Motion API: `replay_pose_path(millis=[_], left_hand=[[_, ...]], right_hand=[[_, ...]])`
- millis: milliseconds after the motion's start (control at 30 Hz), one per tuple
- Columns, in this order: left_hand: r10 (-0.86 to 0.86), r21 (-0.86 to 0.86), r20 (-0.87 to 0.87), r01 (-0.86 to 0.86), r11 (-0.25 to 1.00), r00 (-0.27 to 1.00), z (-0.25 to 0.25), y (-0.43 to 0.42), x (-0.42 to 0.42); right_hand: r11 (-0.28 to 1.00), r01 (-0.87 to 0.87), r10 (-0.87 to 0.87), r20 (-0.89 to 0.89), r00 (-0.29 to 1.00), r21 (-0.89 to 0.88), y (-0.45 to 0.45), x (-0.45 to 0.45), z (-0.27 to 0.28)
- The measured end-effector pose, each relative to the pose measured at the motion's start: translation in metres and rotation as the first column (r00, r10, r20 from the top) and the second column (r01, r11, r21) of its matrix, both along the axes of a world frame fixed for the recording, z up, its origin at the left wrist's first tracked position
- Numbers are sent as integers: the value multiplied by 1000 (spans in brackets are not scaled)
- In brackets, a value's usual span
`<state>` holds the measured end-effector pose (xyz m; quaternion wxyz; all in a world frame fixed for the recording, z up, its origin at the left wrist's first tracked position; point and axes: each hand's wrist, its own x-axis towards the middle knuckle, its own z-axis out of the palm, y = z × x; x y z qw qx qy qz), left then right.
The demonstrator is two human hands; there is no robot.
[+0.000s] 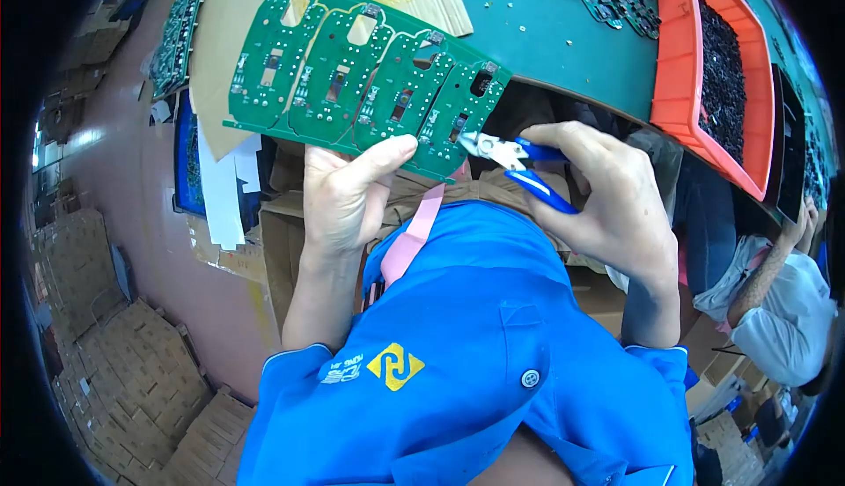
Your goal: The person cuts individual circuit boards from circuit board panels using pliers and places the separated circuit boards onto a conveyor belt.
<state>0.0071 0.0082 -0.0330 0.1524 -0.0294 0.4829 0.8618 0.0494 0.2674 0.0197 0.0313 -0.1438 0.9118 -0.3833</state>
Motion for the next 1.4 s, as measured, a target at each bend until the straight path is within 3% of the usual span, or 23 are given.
replay_pose_path(millis=[100, 267, 433, 567, 933, 1100, 1400], left_hand=[[12, -75, -46, -15, 997, 999, -5, -13, -8], [199, -24, 16, -198, 980, 980, 7, -36, 13], [276, -62, 74, -272, 960, 958, 3, -60, 24], [297, 34, 185, -308, 951, 937, 1, -58, 24], [241, 91, 202, -263, 961, 949, -18, -75, 16], [252, 37, 201, -264, 964, 947, -23, -82, 14], [241, 125, 146, -260, 958, 959, -21, -81, 4]], right_hand=[[994, -56, 57, 5, 998, -94, -6, -13, 8], [977, 96, -52, 222, 974, -192, -24, -44, 24], [993, 48, -37, 100, 994, -107, -41, -93, 2], [999, 15, -11, 105, 994, -31, -66, -123, 5], [978, -46, 11, 171, 985, 203, -104, -162, 1], [968, -43, 11, 133, 991, 246, -109, -166, -1], [905, -60, 39, 57, 998, 421, -116, -165, -1]])
